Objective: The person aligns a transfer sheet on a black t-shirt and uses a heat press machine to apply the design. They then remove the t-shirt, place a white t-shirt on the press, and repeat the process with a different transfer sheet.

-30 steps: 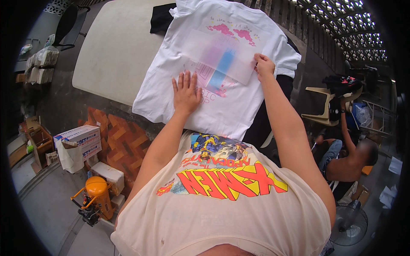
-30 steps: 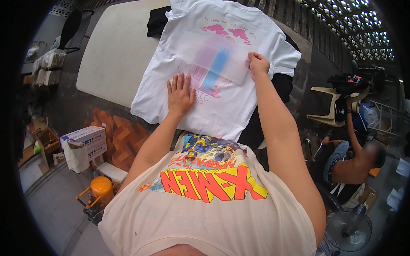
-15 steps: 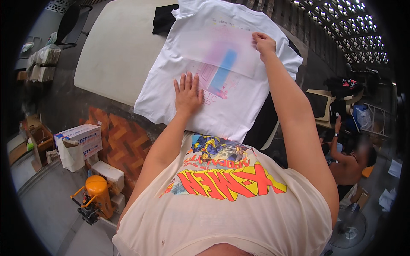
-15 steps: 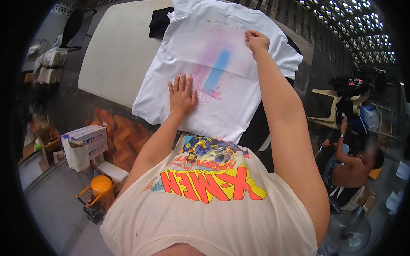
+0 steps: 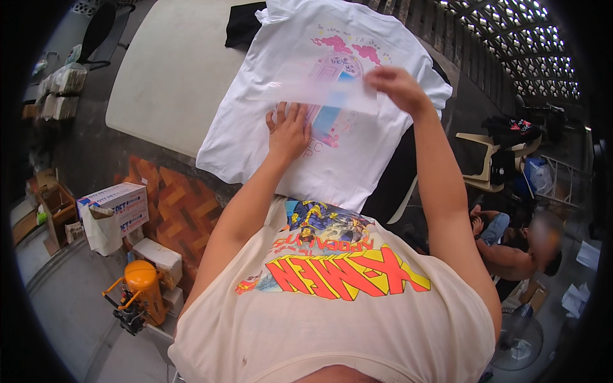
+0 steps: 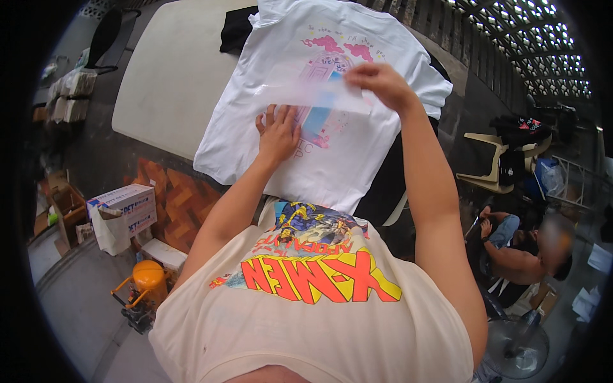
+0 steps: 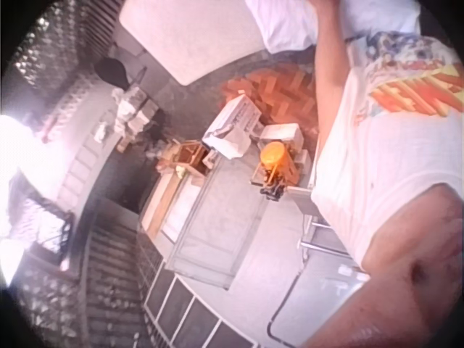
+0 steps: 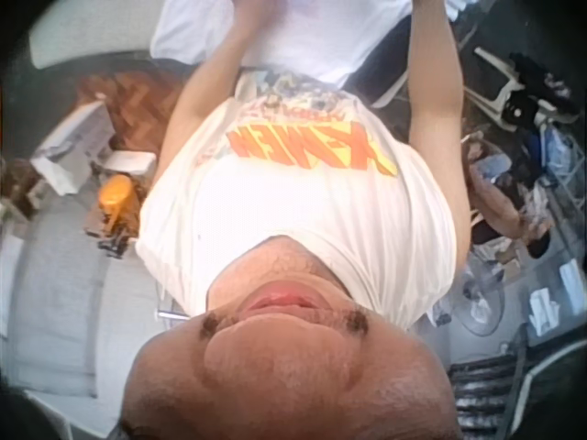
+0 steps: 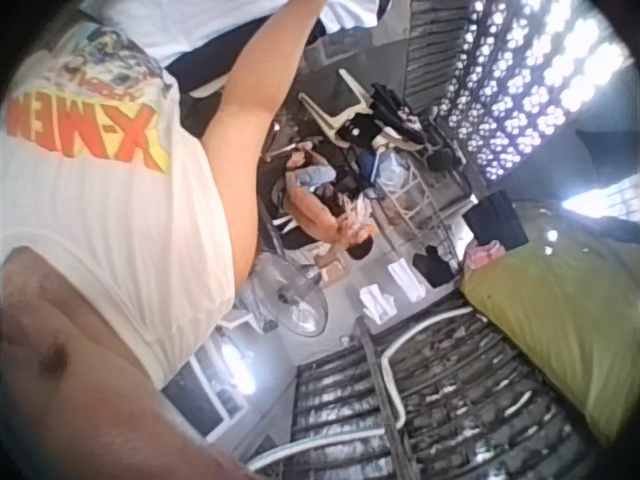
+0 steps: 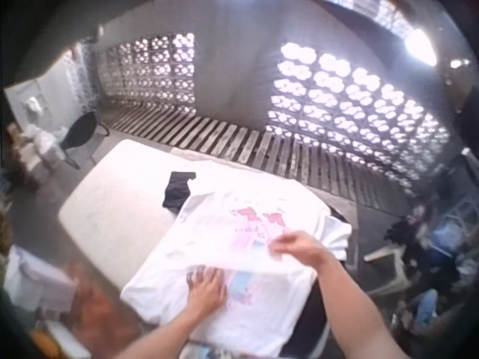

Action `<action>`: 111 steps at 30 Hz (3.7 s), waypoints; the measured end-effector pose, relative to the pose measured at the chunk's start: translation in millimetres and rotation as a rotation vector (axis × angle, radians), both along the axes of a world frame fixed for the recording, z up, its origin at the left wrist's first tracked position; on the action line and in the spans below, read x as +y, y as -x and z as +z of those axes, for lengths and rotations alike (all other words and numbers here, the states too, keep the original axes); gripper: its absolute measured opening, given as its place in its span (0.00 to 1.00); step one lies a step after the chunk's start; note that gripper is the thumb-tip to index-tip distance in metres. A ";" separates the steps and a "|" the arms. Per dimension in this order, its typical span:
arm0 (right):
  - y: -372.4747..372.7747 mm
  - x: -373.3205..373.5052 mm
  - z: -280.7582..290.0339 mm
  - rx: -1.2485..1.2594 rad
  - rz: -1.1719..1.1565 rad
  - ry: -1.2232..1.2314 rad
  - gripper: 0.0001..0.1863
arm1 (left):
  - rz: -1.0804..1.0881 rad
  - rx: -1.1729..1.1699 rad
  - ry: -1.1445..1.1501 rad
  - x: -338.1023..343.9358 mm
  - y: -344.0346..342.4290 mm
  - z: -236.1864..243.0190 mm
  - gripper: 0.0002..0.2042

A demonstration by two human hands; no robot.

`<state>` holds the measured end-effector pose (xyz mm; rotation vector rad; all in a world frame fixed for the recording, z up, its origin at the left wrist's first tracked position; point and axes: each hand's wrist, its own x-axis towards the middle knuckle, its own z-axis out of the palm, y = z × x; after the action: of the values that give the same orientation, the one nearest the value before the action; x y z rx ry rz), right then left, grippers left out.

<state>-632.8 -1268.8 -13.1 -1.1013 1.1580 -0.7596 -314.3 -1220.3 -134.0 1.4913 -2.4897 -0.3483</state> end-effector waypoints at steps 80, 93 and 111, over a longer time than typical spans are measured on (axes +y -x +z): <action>-82.5 112.4 -90.2 -0.092 -0.927 -0.611 0.09 | -0.433 0.430 -0.222 50.1 61.1 35.4 0.15; -68.0 109.9 -97.2 -0.567 -0.801 -0.630 0.21 | -0.112 0.445 -0.368 -36.1 62.0 68.3 0.14; -87.3 119.5 -105.6 -0.303 -0.841 -0.487 0.19 | 0.379 0.645 -0.796 -172.0 2.3 14.0 0.15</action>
<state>-545.5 -1149.4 -118.8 -0.0479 1.4386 -1.1493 -316.7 -1392.3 -120.0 1.6672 -1.5630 -1.5736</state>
